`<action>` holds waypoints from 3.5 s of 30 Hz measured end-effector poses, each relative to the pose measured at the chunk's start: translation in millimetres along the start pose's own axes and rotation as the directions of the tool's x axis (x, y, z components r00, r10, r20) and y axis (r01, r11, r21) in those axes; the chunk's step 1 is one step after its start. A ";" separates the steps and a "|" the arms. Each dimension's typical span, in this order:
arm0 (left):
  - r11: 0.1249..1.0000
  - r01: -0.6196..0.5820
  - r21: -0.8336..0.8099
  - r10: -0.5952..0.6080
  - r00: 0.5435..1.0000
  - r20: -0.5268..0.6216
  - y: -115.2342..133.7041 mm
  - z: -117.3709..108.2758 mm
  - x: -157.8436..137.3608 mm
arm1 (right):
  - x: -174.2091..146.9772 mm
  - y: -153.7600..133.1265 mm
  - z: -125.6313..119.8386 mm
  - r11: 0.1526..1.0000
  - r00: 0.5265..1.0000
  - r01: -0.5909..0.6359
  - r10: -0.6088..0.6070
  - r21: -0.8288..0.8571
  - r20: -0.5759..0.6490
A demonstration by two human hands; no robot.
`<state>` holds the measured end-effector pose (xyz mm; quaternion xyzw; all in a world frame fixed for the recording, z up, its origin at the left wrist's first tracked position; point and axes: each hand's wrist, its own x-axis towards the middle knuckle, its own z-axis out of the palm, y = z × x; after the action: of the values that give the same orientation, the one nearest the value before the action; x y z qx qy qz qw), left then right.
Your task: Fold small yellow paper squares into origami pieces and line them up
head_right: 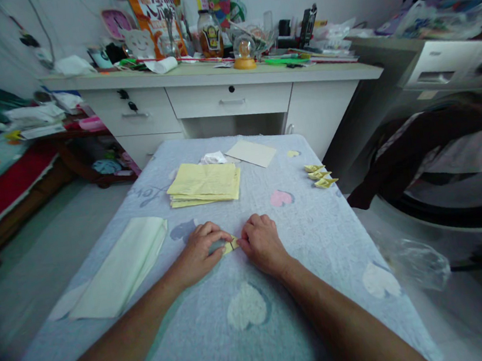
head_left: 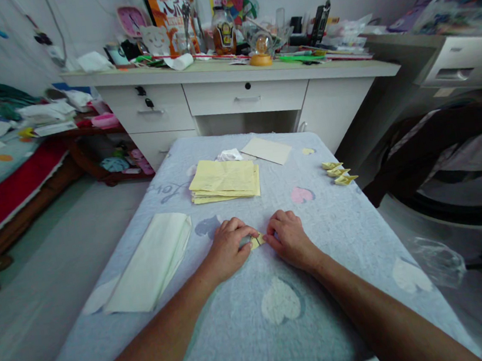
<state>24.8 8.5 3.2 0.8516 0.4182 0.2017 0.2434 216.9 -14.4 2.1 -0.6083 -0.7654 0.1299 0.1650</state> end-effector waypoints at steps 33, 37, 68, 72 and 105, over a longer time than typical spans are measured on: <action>1.000 -0.017 -0.008 0.018 0.991 0.135 -5.9 -8.0 3.4 | -0.6 -1.0 1.9 0.997 1.000 -0.022 0.022 -0.070 -0.003; 1.000 -0.007 -0.020 0.011 0.985 0.174 -4.1 -12.9 3.9 | -0.1 1.8 1.7 0.997 1.000 -0.018 0.019 -0.077 0.014; 0.995 -0.016 -0.098 0.016 1.000 -0.005 1.7 -4.8 4.3 | -3.3 -1.3 -1.5 0.936 0.984 0.171 -0.150 0.306 -0.092; 0.986 -0.004 -0.164 0.003 1.000 -0.008 2.6 -4.8 3.5 | -1.9 -1.0 -0.6 0.903 0.983 0.173 -0.134 0.394 -0.126; 0.965 0.053 -0.256 -0.094 0.985 -0.148 15.9 -2.4 -2.1 | -1.1 -4.2 -6.6 0.771 0.963 0.267 -0.201 0.577 -0.177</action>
<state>32.0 -1.1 14.1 0.7789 0.4387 0.3111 0.3226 216.1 -16.5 9.7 -0.4312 -0.7457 0.3101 0.4025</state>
